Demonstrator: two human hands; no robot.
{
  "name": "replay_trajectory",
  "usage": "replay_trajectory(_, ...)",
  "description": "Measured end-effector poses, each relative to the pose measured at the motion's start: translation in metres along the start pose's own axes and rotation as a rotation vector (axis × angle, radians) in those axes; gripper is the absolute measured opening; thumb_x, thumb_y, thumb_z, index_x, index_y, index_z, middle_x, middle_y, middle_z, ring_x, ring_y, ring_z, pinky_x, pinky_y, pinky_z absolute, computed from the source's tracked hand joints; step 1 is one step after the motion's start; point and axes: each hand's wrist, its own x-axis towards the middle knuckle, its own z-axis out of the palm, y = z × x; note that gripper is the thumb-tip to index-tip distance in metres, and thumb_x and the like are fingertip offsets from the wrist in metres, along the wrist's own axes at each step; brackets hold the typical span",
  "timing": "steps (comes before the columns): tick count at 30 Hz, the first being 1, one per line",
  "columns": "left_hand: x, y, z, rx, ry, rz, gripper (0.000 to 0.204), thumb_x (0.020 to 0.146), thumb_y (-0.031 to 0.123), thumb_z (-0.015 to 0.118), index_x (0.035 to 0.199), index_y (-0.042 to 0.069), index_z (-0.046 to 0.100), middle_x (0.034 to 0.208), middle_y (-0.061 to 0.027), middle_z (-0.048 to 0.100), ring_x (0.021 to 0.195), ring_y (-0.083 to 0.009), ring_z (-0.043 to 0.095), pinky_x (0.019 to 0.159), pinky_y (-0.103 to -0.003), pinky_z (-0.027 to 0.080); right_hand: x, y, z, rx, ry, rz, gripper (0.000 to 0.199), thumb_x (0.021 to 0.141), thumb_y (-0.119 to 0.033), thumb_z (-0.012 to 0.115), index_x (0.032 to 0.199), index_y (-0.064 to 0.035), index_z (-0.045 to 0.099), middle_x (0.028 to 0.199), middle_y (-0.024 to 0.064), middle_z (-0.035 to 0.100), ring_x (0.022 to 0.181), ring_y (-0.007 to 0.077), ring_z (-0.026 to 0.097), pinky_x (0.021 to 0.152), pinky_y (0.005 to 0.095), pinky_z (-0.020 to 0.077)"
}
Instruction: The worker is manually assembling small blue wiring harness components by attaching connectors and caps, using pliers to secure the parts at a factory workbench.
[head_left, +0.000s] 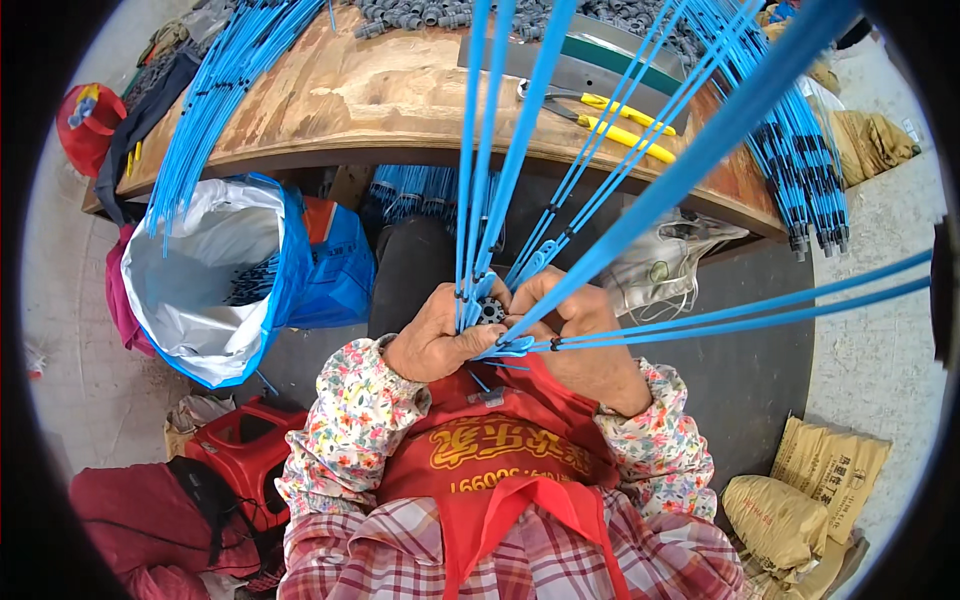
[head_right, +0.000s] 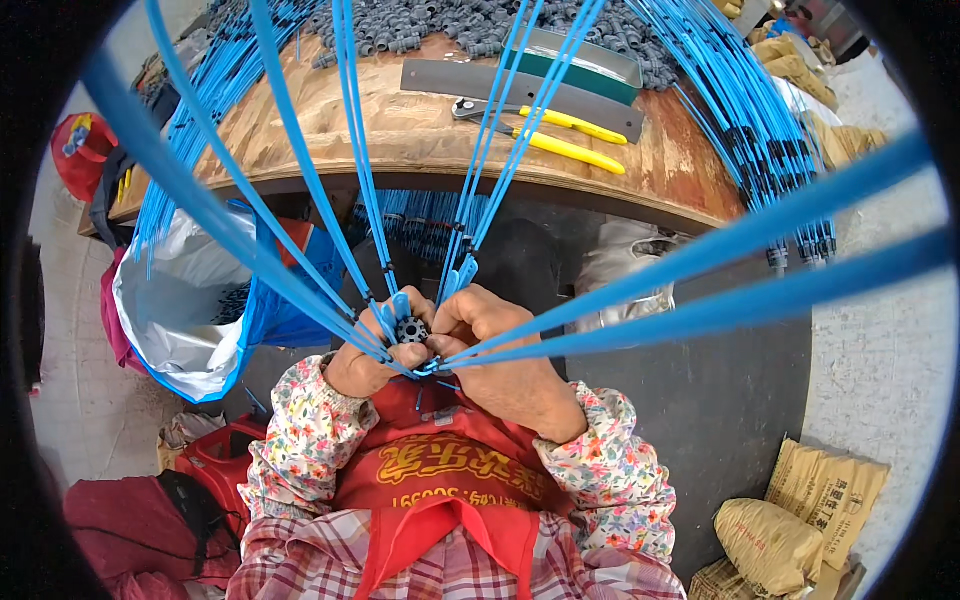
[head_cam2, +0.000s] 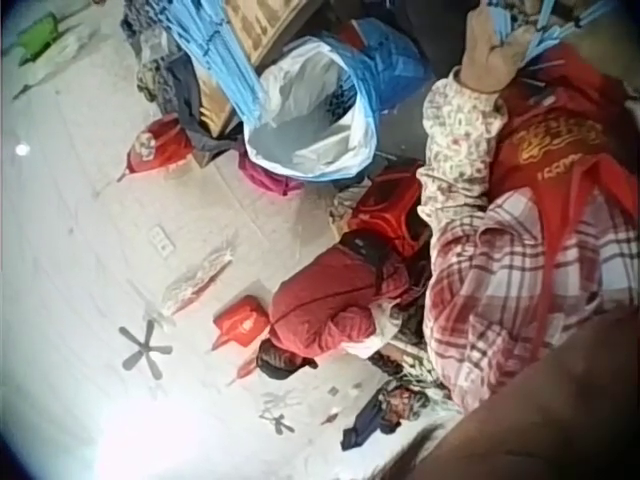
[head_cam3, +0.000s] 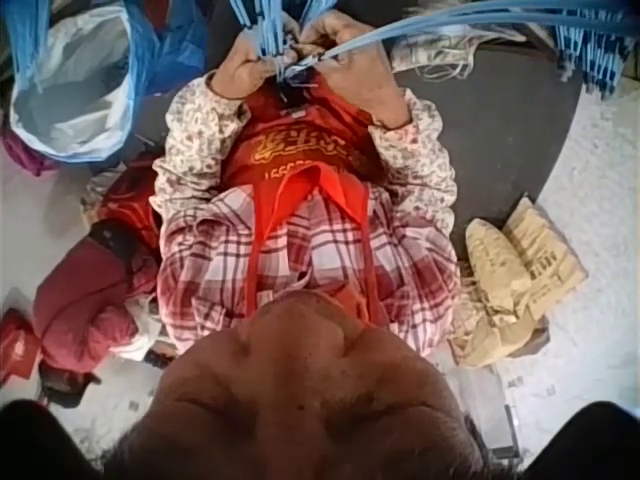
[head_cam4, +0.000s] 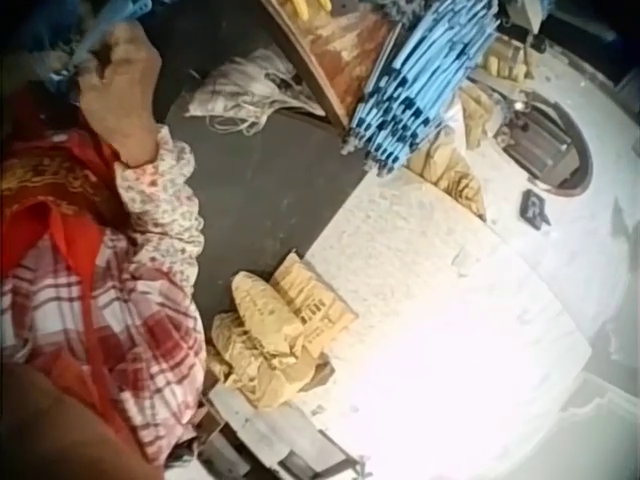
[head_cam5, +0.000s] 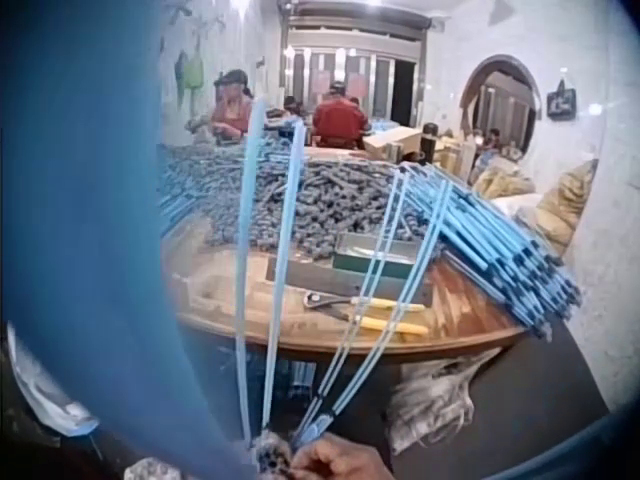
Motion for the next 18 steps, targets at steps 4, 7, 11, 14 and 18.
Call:
replay_trajectory(4, 0.0, 0.005, -0.003, -0.072, 0.005, -0.241, 0.037, 0.08, 0.033, 0.067, 0.091, 0.0, 0.053, 0.077, -0.0022, 0.051, 0.067, -0.0117, 0.046, 0.061, -0.027, 0.039, 0.002, 0.009, 0.009, -0.158, 0.105, -0.171, 0.018, 0.071, 0.001, 0.066, 0.081, -0.0007, 0.051, 0.071, 0.0113, 0.052, 0.067, 0.027, 0.055, 0.054, 0.0342, 0.0441)
replay_trajectory(7, 0.003, 0.003, 0.001, -0.105, 0.097, -0.197, 0.032, 0.079, 0.027, 0.068, 0.091, 0.001, 0.054, 0.074, -0.0017, 0.051, 0.066, -0.011, 0.047, 0.06, -0.027, 0.039, 0.005, 0.014, 0.02, -0.296, 0.202, -0.291, 0.019, 0.071, 0.0, 0.066, 0.082, -0.002, 0.051, 0.07, 0.0113, 0.05, 0.068, 0.0288, 0.053, 0.053, 0.0359, 0.0433)
replay_trajectory(11, 0.006, -0.006, 0.0, 0.123, 0.225, 0.094, 0.02, 0.086, 0.015, 0.06, 0.092, -0.003, 0.054, 0.071, -0.0053, 0.059, 0.062, -0.0119, 0.055, 0.058, -0.024, 0.043, 0.015, 0.01, 0.03, -0.49, 0.339, -0.422, 0.017, 0.072, 0.001, 0.065, 0.085, -0.0021, 0.053, 0.071, 0.0111, 0.051, 0.069, 0.0288, 0.053, 0.053, 0.0358, 0.0441)
replay_trajectory(14, 0.004, -0.02, -0.006, 0.059, 0.316, 0.106, 0.021, 0.086, 0.017, 0.06, 0.092, -0.003, 0.054, 0.071, -0.0067, 0.059, 0.059, -0.0136, 0.055, 0.055, -0.025, 0.043, 0.025, 0.001, 0.029, -0.542, 0.35, -0.475, 0.016, 0.074, 0.006, 0.063, 0.086, -0.0006, 0.055, 0.075, 0.0117, 0.054, 0.067, 0.0291, 0.057, 0.056, 0.0346, 0.0461)
replay_trajectory(18, -0.003, -0.032, -0.029, -0.383, 0.368, 0.118, 0.025, 0.086, 0.021, 0.062, 0.092, -0.002, 0.054, 0.07, -0.0093, 0.059, 0.054, -0.0152, 0.053, 0.051, -0.025, 0.042, 0.043, -0.015, 0.007, -0.349, 0.136, -0.422, 0.016, 0.076, 0.004, 0.064, 0.09, -0.0004, 0.056, 0.073, 0.0096, 0.054, 0.064, 0.0236, 0.058, 0.056, 0.0313, 0.0469)
